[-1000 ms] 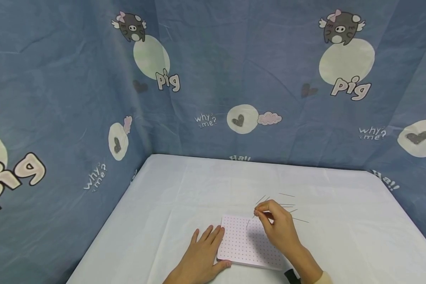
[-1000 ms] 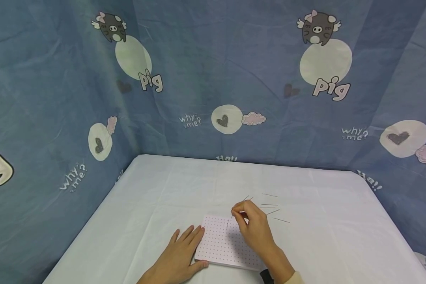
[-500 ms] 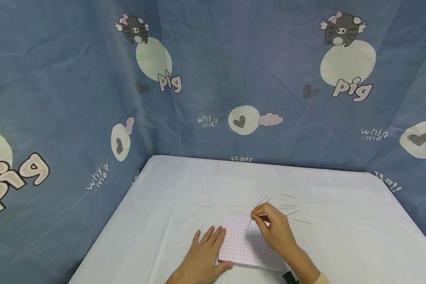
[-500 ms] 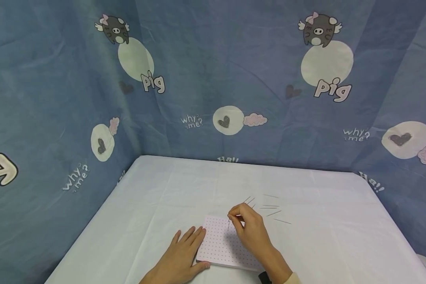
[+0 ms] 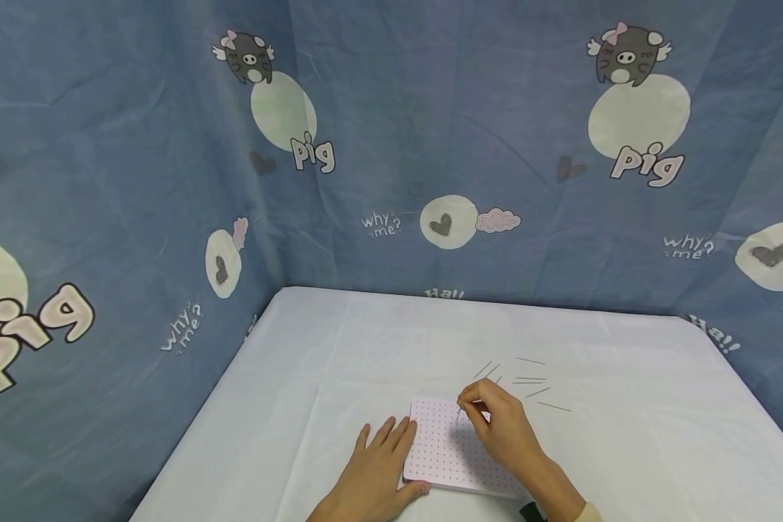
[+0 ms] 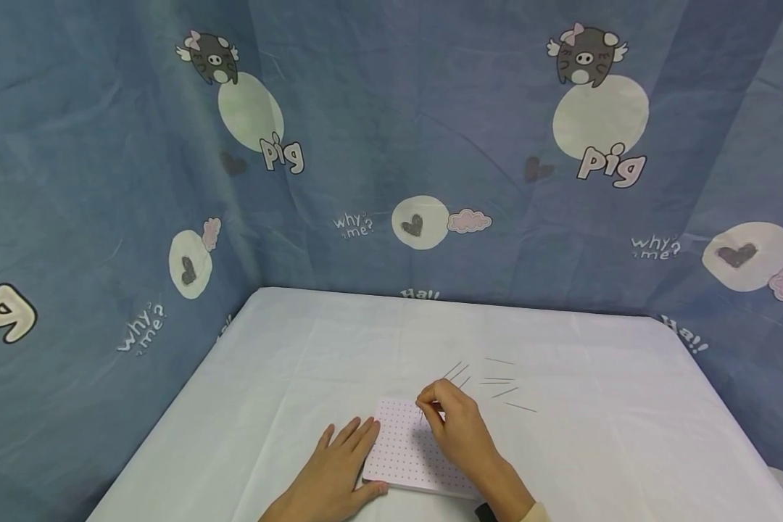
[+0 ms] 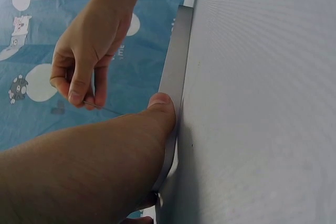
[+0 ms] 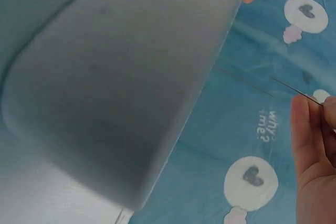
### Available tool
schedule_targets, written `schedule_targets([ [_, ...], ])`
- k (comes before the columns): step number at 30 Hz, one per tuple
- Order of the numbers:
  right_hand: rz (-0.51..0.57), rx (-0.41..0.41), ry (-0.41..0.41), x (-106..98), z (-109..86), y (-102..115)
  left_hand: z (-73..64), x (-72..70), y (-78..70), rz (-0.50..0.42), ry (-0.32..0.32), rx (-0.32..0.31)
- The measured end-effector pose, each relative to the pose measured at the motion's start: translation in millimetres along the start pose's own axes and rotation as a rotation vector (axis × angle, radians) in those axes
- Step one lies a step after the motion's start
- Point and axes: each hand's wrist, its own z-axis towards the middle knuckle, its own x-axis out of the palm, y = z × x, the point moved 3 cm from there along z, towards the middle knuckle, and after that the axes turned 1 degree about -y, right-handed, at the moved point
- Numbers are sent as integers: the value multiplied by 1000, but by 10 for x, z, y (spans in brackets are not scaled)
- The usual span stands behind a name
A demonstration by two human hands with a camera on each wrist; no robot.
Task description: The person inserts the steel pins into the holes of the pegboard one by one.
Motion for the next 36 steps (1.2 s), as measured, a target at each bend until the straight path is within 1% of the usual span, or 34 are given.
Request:
schedule_targets([
  [3,-2,5,17,8,-14,-20,7,8,2,0,7,-3],
  [8,14,15,42,15,-33,-49,11,8,6,9,0,4],
  [13,19,17,44,20,-35,-58,12,14,13,20,-10,11],
  [23,8,39,69,40,-51,-82,-2,6,12,12,-6,8],
  [30,18,25,102,50,-55,-77,-11,0,16,10,-30,28],
  [36,3,23,126,56,-60,-65,-15,8,16,4,-27,25],
])
